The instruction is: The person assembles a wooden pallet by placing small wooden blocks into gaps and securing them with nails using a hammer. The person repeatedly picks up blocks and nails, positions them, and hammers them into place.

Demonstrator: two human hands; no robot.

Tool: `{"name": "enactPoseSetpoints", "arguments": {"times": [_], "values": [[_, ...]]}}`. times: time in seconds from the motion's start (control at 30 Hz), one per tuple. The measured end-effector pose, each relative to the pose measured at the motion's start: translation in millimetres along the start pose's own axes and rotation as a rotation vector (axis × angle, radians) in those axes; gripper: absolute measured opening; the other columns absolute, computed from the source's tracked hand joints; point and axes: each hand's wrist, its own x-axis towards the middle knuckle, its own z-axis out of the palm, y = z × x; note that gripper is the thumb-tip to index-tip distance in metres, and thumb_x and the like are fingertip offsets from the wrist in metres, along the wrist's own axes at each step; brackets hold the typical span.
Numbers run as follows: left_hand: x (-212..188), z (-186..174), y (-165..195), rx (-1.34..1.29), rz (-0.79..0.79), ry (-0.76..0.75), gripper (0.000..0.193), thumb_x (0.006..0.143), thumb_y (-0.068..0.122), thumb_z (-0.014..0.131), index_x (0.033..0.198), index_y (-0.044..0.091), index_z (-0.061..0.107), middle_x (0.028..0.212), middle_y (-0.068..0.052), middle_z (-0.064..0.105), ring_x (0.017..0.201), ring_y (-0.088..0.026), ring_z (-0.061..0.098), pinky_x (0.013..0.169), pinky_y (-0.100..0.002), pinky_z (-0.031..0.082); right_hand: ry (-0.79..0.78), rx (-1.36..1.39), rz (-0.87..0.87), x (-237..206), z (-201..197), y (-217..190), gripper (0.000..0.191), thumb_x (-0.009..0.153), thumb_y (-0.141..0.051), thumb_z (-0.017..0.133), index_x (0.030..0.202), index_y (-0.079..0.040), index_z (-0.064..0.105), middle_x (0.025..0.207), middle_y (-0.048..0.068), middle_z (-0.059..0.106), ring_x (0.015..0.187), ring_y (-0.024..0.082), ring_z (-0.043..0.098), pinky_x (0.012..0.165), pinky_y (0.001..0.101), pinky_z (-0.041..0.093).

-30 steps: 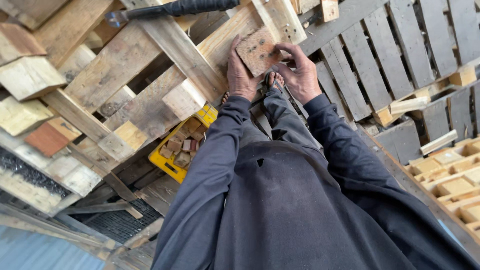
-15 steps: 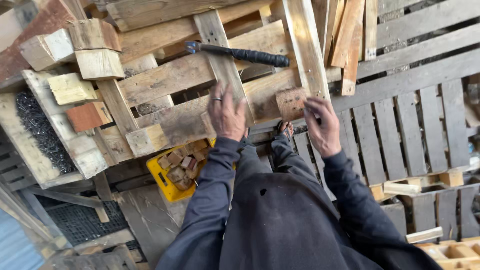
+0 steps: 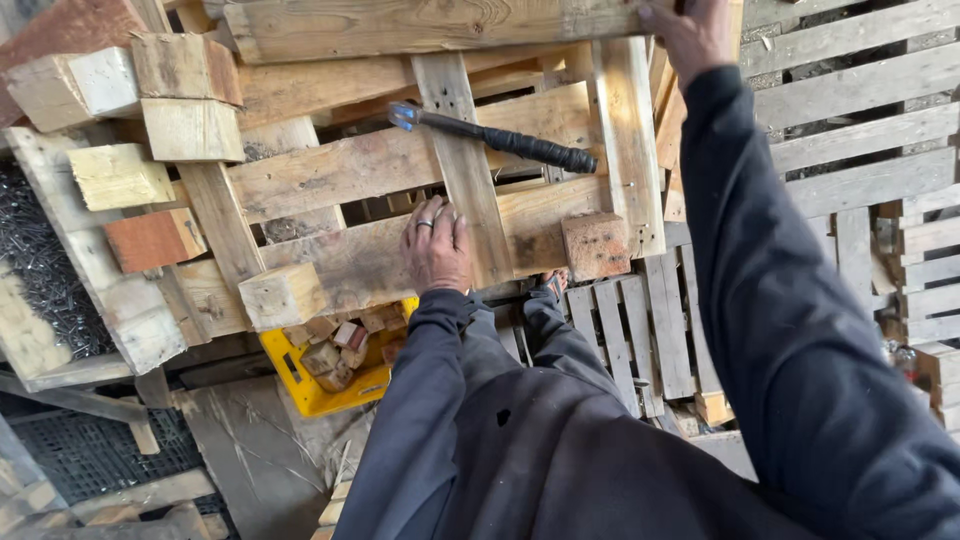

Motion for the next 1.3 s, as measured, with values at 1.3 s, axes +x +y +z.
{"name": "enactPoseSetpoints", "arguments": {"times": [1.3], "values": [[-113.7,-89.2,-88.5,-1.769,-0.798,-0.096,0.028,0.094,0.022,0.08,0.113,0.006,0.068,0.104,-0.005,0.069,0.09,-0.018,0.062,0.078,-0.036,0.054,0.084,-0.216,0.188,-335.3,24.1,-44.7,0.046,0.122,-0.016,0.056,0.165,-0.002,0.043,0.149,0.018,0.067,0.128,0.02,0.067,0.116,0.0347,0.057]]}}
